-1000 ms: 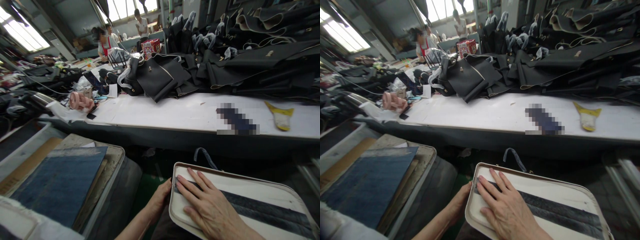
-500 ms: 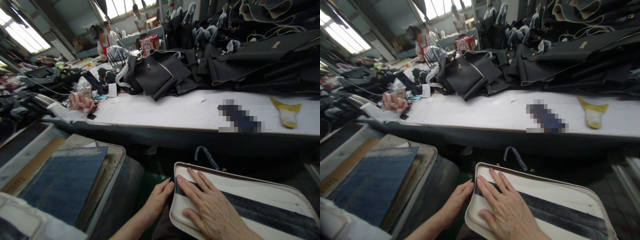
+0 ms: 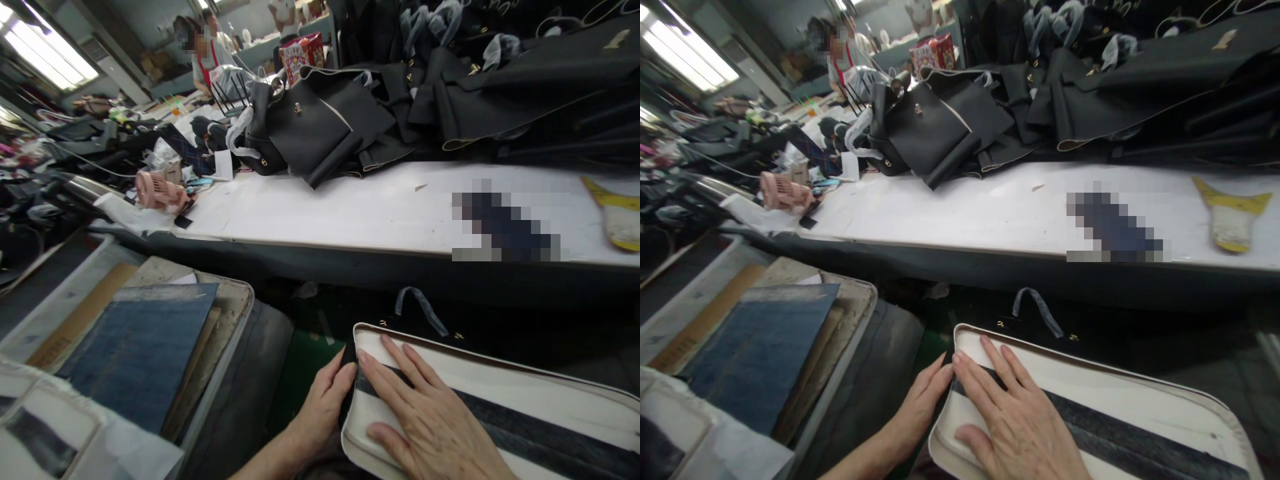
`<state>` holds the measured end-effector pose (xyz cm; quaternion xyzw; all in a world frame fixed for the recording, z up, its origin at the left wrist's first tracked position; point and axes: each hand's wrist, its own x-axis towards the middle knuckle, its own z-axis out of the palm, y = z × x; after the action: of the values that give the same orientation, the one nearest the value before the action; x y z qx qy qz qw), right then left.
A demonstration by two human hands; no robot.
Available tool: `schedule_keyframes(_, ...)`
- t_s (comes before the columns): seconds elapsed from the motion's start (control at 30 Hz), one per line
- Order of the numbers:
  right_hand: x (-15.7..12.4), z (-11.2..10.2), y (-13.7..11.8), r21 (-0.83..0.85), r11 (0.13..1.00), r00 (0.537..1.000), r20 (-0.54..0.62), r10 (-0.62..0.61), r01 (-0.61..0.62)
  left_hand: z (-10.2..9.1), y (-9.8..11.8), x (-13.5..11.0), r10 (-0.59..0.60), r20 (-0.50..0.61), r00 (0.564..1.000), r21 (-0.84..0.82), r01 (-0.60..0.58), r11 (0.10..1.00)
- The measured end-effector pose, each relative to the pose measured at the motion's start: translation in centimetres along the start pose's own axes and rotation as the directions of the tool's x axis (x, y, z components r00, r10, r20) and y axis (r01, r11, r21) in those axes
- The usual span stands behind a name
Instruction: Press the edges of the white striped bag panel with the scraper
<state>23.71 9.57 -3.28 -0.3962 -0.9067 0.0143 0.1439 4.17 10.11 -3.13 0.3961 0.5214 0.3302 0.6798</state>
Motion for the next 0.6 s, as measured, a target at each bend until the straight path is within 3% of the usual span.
schedule_keyframes(0.1, 0.1, -0.2, 0.1, 0.015, 1.000, 1.000, 0.011, 0.001, -0.001, 0.1, -0.3, 0.1, -0.017, -0.003, 1.000, -0.016, 0.017, 1.000)
schedule_keyframes(0.23, -0.1, -0.5, 0.1, 0.054, 0.998, 0.998, 0.055, 0.015, -0.018, -0.5, -0.8, 0.4, 0.027, 0.071, 0.997, -0.038, -0.024, 0.999)
schedule_keyframes(0.43, -0.7, -0.9, 0.0, 0.247, 0.962, 0.983, 0.166, 0.077, -0.117, -1.3, -1.5, 0.6, 0.128, 0.101, 0.987, 0.104, -0.139, 0.985)
schedule_keyframes(0.53, -1.3, -1.1, 0.3, 0.440, 0.882, 0.982, 0.148, 0.113, -0.168, -1.6, -1.8, 0.8, 0.160, 0.124, 0.979, 0.181, -0.181, 0.967)
schedule_keyframes(0.6, -1.6, -1.2, 0.5, 0.632, 0.741, 0.972, 0.102, 0.212, -0.228, -1.8, -2.0, 1.0, 0.176, 0.134, 0.975, 0.260, -0.205, 0.943)
